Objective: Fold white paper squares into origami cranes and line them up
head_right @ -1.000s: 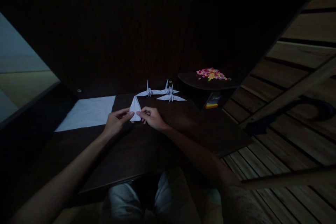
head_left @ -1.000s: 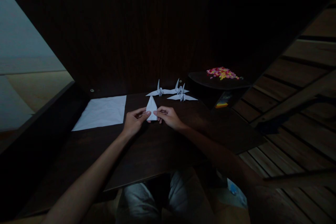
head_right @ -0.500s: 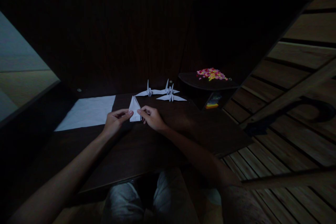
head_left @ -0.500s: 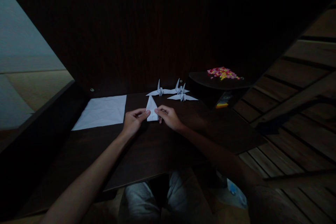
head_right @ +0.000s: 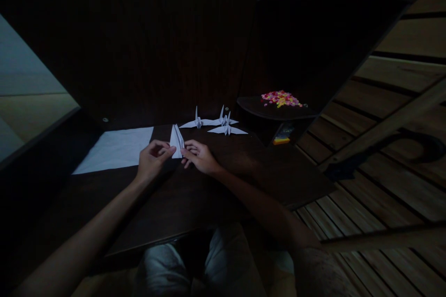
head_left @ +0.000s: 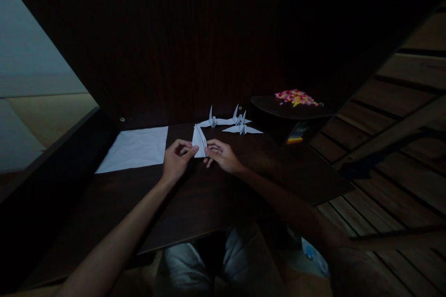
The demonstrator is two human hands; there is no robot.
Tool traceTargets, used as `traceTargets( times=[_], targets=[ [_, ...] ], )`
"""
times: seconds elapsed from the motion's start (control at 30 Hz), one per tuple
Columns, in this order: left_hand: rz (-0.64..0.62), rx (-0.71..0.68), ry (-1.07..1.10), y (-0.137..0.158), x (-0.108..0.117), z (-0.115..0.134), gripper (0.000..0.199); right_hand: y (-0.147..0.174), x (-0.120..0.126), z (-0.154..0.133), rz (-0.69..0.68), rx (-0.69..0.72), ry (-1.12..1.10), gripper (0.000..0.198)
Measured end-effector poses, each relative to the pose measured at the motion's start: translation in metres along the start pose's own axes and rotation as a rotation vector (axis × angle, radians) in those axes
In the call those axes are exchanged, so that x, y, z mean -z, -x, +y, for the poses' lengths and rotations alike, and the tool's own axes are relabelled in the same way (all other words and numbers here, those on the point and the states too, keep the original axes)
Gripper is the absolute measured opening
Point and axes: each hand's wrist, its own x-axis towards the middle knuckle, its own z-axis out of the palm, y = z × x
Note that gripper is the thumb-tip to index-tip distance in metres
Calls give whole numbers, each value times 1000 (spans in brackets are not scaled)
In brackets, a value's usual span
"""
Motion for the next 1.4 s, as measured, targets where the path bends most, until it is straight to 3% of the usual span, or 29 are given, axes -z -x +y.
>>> traceTargets(
  times=[0.17,0.43,0.63,0.87,0.97,1.1,1.3,1.4],
  targets=[
    [-74,-98,-221,3,2,4,22,0,1,-1,27,50,16,38],
    [-139,-45,-60,8,-4,14,37,-1,1,-3,106,124,64,31],
    [-132,-93,-151,7,-2,13,30,-1,1,1,109,121,73,29],
    [-108,-121,-174,7,-1,8,26,0,3,0,231,170,137,47],
    [-87,-80,-64,6,-3,5,37,1,4,0,263,191,175,51],
    [-85,-86,77,5,-4,0,55,0,5,0,284,231,267,40],
    [-143,-279,-153,5,1,-1,33,3,7,-2,261,408,441,12],
    [-120,-389,-268,6,2,1,28,4,8,-4,247,529,562,7]
  ],
)
